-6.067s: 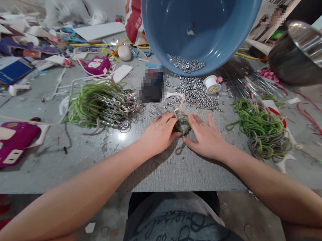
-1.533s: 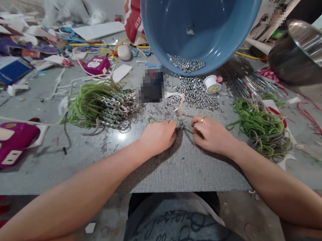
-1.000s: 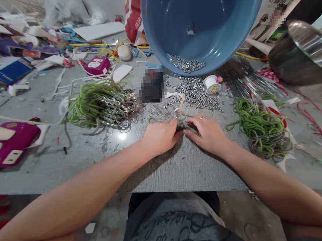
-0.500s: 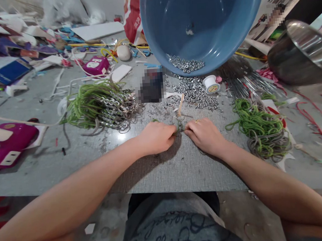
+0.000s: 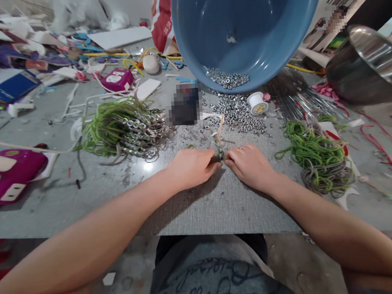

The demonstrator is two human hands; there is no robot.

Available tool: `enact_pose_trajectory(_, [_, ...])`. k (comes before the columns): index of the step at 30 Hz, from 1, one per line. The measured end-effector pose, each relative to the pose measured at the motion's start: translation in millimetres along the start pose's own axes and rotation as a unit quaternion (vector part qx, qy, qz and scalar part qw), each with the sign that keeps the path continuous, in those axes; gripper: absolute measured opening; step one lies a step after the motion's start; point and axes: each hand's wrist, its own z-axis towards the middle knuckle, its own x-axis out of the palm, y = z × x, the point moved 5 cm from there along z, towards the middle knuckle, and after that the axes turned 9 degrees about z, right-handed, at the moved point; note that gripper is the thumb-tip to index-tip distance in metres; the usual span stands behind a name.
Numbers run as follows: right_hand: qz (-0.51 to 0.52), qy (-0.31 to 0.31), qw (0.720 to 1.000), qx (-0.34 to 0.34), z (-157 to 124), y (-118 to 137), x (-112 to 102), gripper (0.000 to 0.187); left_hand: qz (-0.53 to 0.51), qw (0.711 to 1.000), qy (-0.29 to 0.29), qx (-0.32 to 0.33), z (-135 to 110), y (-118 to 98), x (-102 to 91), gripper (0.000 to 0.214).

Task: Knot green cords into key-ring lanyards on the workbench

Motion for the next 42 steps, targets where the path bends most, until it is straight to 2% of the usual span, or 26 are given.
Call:
enact_pose_trajectory(3, [0.007,0.002,1.0,0.006,0,0,0,0.02,-0.013,0.999,-0.019,-0.036,1,1,3.2,0.037])
enact_pose_trajectory(7, [0.024,0.006,0.999,0.029,1,-1,-2,0.017,0.001,0.999,-0.031,-0.043,3,1,8.9,0.033])
enact_pose_trajectory(14, [-0.002,0.012,1.0,0.026,1,1,-4,0.024,0.015,0.999,-0.018,-0.033,3,0,7.0,0.029])
enact_pose_trajectory(24, [-0.055,0.071,0.995,0.035,-5,3,-4,0.027,0.019,0.999,0.029,0.007,4,-1,0.4,0.023])
enact_pose_trajectory(30, [-0.043,0.105,0.993,0.025,-8,0,-2,0.027,0.018,0.999,0.022,0.022,4,0,1.1,0.024])
enact_pose_trajectory(34, [-0.03,0.128,0.991,0.014,-9,0,-2,0.026,0.027,0.998,0.041,0.031,4,0,-1.2,0.022])
enact_pose_trajectory(38, [-0.026,0.129,0.991,0.01,-11,0,-2,0.025,0.029,0.997,0.058,0.038,5,-1,-3.0,0.021])
enact_pose_trajectory(42, [-0.009,0.121,0.992,0.018,-12,-1,-2,0.023,0.021,0.999,0.035,0.029,3,1,-1.1,0.02])
